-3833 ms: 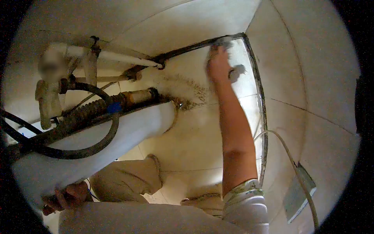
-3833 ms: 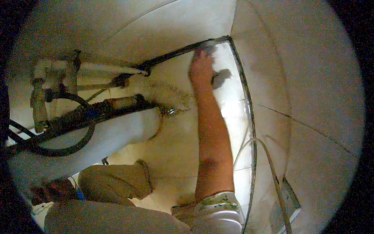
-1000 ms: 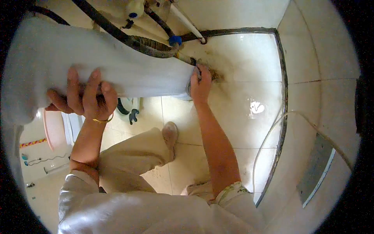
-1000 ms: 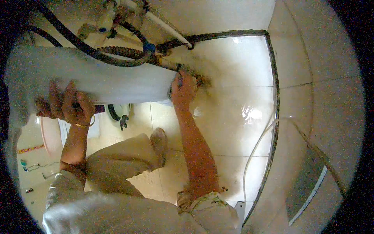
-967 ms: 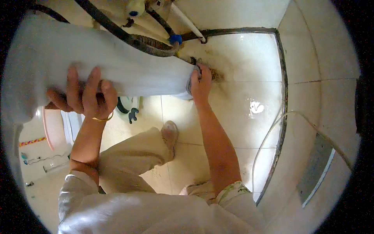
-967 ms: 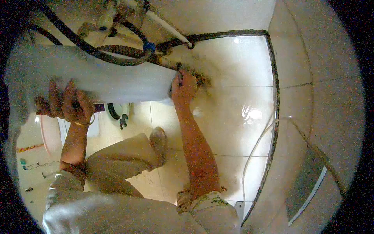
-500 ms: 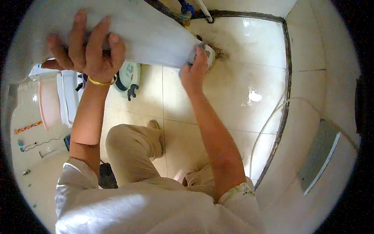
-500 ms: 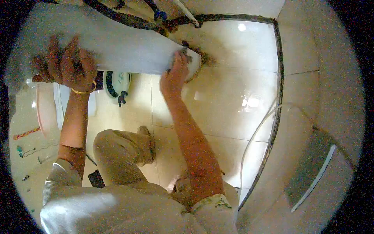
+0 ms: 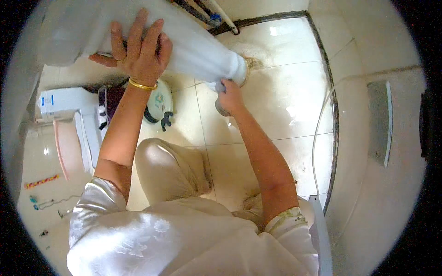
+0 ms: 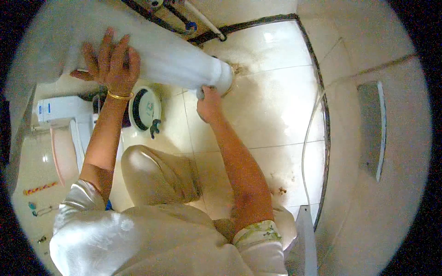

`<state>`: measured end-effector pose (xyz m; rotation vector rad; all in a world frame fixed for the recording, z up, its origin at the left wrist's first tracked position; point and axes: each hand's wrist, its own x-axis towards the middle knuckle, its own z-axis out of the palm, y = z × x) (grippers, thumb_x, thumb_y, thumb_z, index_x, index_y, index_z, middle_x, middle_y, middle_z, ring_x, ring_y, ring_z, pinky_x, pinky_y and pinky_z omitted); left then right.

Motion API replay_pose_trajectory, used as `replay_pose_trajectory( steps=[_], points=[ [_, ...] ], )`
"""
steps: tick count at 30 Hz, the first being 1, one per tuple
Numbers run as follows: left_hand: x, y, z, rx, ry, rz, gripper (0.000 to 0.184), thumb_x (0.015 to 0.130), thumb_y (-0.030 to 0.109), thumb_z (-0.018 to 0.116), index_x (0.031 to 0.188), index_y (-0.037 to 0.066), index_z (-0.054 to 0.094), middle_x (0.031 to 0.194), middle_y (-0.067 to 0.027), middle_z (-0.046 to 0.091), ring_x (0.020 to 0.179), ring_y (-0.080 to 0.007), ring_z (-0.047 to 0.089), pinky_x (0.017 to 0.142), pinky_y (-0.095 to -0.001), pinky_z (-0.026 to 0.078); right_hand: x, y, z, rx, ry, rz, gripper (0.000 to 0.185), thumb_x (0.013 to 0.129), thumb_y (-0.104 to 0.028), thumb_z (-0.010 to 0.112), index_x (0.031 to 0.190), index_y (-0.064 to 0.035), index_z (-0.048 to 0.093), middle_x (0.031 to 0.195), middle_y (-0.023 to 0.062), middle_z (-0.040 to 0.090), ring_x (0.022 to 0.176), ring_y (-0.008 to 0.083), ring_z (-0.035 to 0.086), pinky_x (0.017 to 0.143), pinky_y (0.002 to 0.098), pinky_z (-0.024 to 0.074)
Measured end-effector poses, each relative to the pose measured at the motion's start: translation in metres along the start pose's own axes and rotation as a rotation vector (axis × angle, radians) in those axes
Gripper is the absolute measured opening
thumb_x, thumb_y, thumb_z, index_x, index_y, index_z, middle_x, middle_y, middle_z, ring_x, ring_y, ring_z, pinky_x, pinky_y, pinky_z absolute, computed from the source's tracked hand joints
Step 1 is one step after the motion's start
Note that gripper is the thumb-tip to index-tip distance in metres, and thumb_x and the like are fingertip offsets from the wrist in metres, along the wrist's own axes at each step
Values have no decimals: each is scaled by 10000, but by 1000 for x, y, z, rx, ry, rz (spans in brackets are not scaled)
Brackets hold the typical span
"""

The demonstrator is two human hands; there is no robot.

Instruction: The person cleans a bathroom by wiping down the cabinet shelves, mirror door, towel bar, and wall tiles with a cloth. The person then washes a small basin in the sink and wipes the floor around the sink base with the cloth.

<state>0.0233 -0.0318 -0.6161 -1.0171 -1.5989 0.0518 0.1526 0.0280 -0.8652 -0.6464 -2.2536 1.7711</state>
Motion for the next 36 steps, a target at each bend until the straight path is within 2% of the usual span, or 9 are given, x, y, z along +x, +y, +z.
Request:
replay_pose_trajectory(
  steps=[5,8,13,15,19,24,27,32,36],
  points=[
    [3,2,-12,18,-57,19,213,783,363,571,961,296,666,1245,70,574,1292,-262,376,1065,-605,-109,-23,18,-12,-198,-313,164,399,780,-136,557,1164,-29,563,1167,222,563,1054,373,542,887,422,445],
    [-2,-3,-37,-159,-391,-16,312,762,329,600,1063,250,626,1313,33,517,1300,-262,371,1068,-629,-49,-49,10,-24,-501,-310,-48,363,805,-132,546,1148,-17,566,1160,232,561,1048,369,550,863,417,461],
    [-31,-23,-112,-457,-425,-100,495,731,220,651,1203,158,515,1391,-79,410,1319,-297,340,1077,-616,101,-55,34,-9,-394,-103,152,266,818,-268,573,888,-24,653,1054,185,612,1011,335,571,879,426,454],
    [-41,-42,-143,-500,-476,-182,499,743,199,646,1215,119,505,1386,-110,410,1313,-306,341,1084,-578,144,-51,14,-28,-840,-548,-98,218,753,-110,584,936,-27,668,995,235,624,944,383,596,813,402,488],
    [-68,-82,-180,-373,-581,-421,468,751,165,639,1187,40,522,1318,-155,464,1232,-344,417,1060,-478,273,-52,35,-33,-517,-652,103,243,655,-163,594,790,21,677,838,224,660,728,355,648,653,436,508],
    [-184,-122,-157,-488,-758,-1077,453,803,201,614,1179,-32,516,1227,-225,497,1124,-373,495,968,-396,397,-62,15,-57,-781,-1104,69,433,672,-224,649,1086,-96,660,1032,174,654,946,298,619,843,378,482],
    [-316,-121,-129,-381,-905,-1502,560,774,259,655,1232,-24,502,1298,-245,459,1164,-366,484,975,-391,398,-66,-42,-93,-858,-901,-105,440,745,-282,636,1133,-76,630,1093,178,633,1004,307,602,893,374,464],
    [-439,-103,-118,-59,-1070,-2336,595,791,355,651,1238,-15,513,1279,-221,504,1146,-373,508,955,-425,428,-108,-302,-217,-492,-780,-156,450,871,-346,590,1096,44,604,988,213,649,907,294,634,800,349,494],
    [-428,-97,-122,-103,-807,-2722,569,765,331,711,1184,-15,545,1212,-194,547,1014,-323,565,849,-437,470,-164,-468,-281,-606,-623,-523,414,840,-316,651,1063,32,621,905,153,655,786,218,642,655,302,503]
  ],
)
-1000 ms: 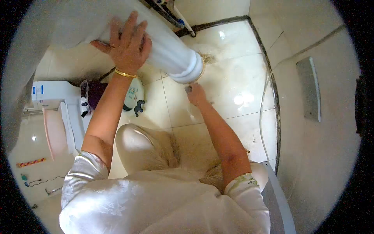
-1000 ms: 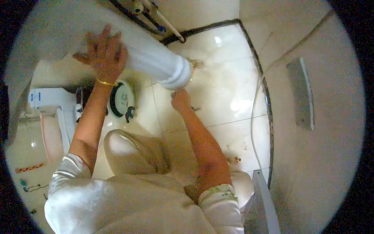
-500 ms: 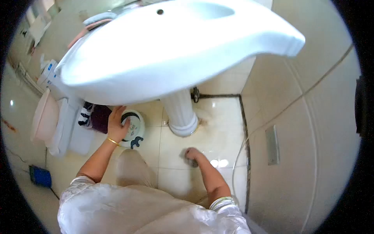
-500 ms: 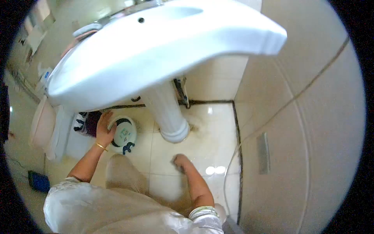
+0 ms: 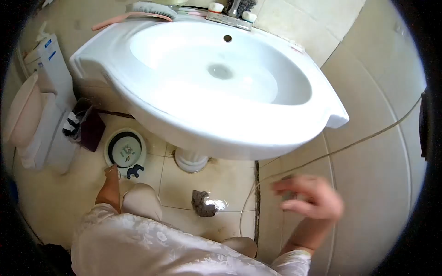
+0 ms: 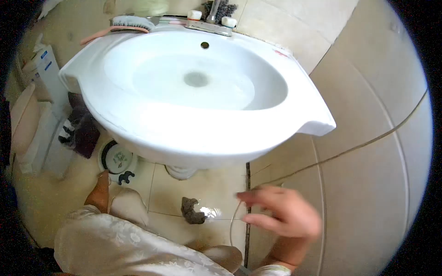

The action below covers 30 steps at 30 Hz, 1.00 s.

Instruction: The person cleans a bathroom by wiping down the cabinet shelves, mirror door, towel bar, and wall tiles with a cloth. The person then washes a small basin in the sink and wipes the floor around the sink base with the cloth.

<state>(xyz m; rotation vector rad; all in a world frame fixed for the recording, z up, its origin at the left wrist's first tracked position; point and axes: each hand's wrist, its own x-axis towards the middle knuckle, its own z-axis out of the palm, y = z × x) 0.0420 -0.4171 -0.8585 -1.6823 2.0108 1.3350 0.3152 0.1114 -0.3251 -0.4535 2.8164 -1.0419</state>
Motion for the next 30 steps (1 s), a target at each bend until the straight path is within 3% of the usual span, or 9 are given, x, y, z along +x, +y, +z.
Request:
replay_pose_trajectory(
  steps=[5,7,11,12,19,23,24,28,30],
  points=[
    [45,-11,45,-248,40,-158,530,749,286,758,1149,-18,588,1182,-182,580,937,-310,591,819,-429,489,66,-58,-85,-74,362,73,396,853,-321,641,1096,-9,612,890,84,667,752,135,629,627,259,494],
    [45,-8,47,-249,-23,-137,508,745,287,765,1114,-25,609,1149,-181,599,914,-303,595,807,-421,489,134,-57,-113,-360,334,221,377,889,-334,589,1104,-25,605,882,72,668,767,143,635,639,262,498],
    [48,-21,47,-305,-8,-110,447,738,273,772,1036,-37,648,1072,-189,634,899,-285,592,791,-399,483,218,-30,-153,-508,179,480,425,900,-339,538,1210,-50,548,1044,79,633,847,153,630,702,302,512],
    [36,-31,40,-490,-130,-45,495,738,273,774,1101,-26,622,1147,-193,600,879,-276,587,769,-379,487,235,-21,-161,-474,175,508,473,896,-357,544,1261,-58,503,1131,98,596,925,186,614,749,327,510],
    [-20,-13,2,-422,-398,-307,485,804,259,695,1190,13,536,1142,-132,552,874,-215,544,702,-330,500,319,31,-171,-335,302,581,691,882,-451,549,1417,-89,303,1385,150,415,1233,314,442,896,420,474],
    [0,-19,-8,-490,-636,-168,444,851,254,619,1213,23,505,1151,-103,523,917,-207,511,749,-316,486,356,47,-162,-315,242,527,676,858,-521,553,1334,-58,430,1307,121,484,1144,264,500,874,395,474],
    [8,-18,-12,-451,-666,-83,428,857,246,607,1207,21,508,1141,-100,526,920,-210,510,763,-317,481,362,55,-161,-323,328,562,600,847,-508,579,1244,-60,524,1177,87,560,989,205,556,826,362,475],
    [11,-32,-49,-242,-738,437,415,859,176,561,1230,4,493,1168,-119,526,1024,-238,496,854,-338,455,372,78,-181,-427,365,490,423,790,-361,682,1022,-9,651,778,68,610,726,147,533,609,314,452],
    [13,-31,-60,-400,-750,326,444,837,167,575,1235,-8,483,1173,-134,524,1058,-266,497,888,-363,444,376,81,-189,-528,291,434,416,822,-342,659,1101,-36,620,916,45,616,792,140,545,686,310,448]
  ],
)
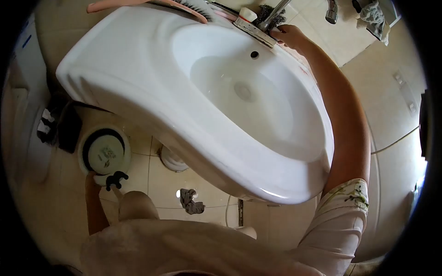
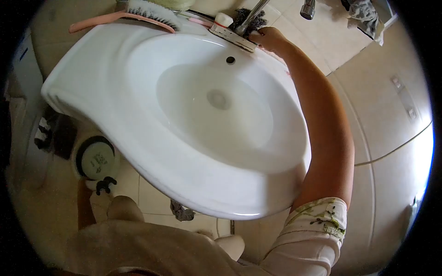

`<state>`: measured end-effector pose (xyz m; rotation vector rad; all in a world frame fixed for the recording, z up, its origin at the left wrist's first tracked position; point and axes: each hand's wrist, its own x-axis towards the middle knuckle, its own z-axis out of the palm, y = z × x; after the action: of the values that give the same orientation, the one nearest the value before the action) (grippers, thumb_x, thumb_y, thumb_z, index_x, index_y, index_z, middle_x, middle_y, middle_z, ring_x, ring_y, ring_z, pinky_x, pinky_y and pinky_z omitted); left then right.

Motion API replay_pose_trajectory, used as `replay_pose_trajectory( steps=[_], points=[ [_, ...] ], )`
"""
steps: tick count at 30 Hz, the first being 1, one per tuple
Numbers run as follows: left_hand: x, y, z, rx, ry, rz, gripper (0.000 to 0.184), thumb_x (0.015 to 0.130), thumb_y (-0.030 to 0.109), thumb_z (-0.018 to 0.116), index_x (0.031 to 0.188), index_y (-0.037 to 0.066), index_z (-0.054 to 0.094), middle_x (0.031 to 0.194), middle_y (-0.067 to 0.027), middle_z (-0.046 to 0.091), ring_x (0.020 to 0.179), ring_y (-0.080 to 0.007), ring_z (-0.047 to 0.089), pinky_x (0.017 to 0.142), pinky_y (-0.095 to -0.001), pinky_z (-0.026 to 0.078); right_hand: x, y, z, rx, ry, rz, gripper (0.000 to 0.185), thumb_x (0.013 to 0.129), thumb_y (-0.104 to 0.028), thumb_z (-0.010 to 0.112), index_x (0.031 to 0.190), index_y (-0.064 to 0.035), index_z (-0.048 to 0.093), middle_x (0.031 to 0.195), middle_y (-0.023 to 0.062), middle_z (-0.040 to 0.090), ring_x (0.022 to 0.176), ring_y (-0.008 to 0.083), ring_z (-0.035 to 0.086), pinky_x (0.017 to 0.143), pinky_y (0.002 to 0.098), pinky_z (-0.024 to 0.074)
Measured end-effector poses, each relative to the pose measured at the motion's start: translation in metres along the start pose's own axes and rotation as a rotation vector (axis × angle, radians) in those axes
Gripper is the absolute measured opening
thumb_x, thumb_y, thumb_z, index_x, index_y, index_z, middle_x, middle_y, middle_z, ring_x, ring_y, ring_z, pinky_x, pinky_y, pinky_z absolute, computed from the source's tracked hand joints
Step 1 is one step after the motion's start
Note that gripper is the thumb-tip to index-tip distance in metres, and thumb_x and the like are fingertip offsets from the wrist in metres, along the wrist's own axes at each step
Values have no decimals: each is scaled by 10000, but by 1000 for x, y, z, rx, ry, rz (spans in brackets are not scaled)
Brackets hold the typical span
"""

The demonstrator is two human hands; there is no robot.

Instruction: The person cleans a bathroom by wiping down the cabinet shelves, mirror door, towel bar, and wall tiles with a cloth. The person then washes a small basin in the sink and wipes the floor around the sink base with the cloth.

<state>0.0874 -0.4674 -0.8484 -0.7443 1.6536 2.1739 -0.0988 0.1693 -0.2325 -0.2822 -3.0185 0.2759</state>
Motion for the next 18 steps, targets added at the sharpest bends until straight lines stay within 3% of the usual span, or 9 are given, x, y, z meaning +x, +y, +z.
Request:
replay_pose_trajectory(
  steps=[3,4,7,10,12,14,18],
  points=[
    [-56,56,25,-495,178,-99,484,805,172,599,1233,-18,478,1168,-143,526,1070,-297,501,908,-402,438,5,7,0,32,-30,-72,428,838,-310,647,1172,-49,592,988,33,619,856,135,541,747,298,437],
    [-51,46,0,-508,133,-32,514,776,193,614,1228,-13,485,1171,-144,528,1067,-299,504,920,-420,430,4,9,1,74,-36,-88,435,838,-299,647,1188,-49,586,990,33,619,872,135,537,759,294,433],
    [-60,61,-38,-427,221,134,547,761,231,617,1237,-2,482,1158,-134,535,1059,-295,511,919,-424,429,-3,4,0,36,-46,-166,458,843,-262,646,1240,-51,553,1002,34,618,916,136,523,797,284,421],
    [-103,122,-33,-535,302,253,498,782,249,594,1202,0,498,1135,-121,556,1025,-295,533,886,-396,454,12,18,1,78,-72,-196,470,802,-249,670,1226,-74,569,1100,108,610,1001,211,539,888,351,423],
    [-206,206,61,-479,277,483,440,799,252,584,1144,-16,530,1105,-130,565,995,-282,550,841,-379,476,13,24,6,187,-73,-253,459,825,-204,644,1251,-67,544,1051,63,603,936,158,525,837,308,426],
    [-228,218,52,-376,81,822,410,806,261,580,1107,-16,552,1068,-125,571,963,-265,562,804,-365,488,15,29,7,266,-95,-289,456,831,-175,629,1264,-65,532,1029,41,597,897,131,519,803,284,430],
    [-260,285,26,-173,103,1018,472,798,290,609,1129,-39,536,1071,-158,571,969,-295,560,828,-381,472,10,17,3,245,-105,-293,480,803,-153,629,1263,-62,530,1038,46,590,878,123,519,778,276,441]
  ],
)
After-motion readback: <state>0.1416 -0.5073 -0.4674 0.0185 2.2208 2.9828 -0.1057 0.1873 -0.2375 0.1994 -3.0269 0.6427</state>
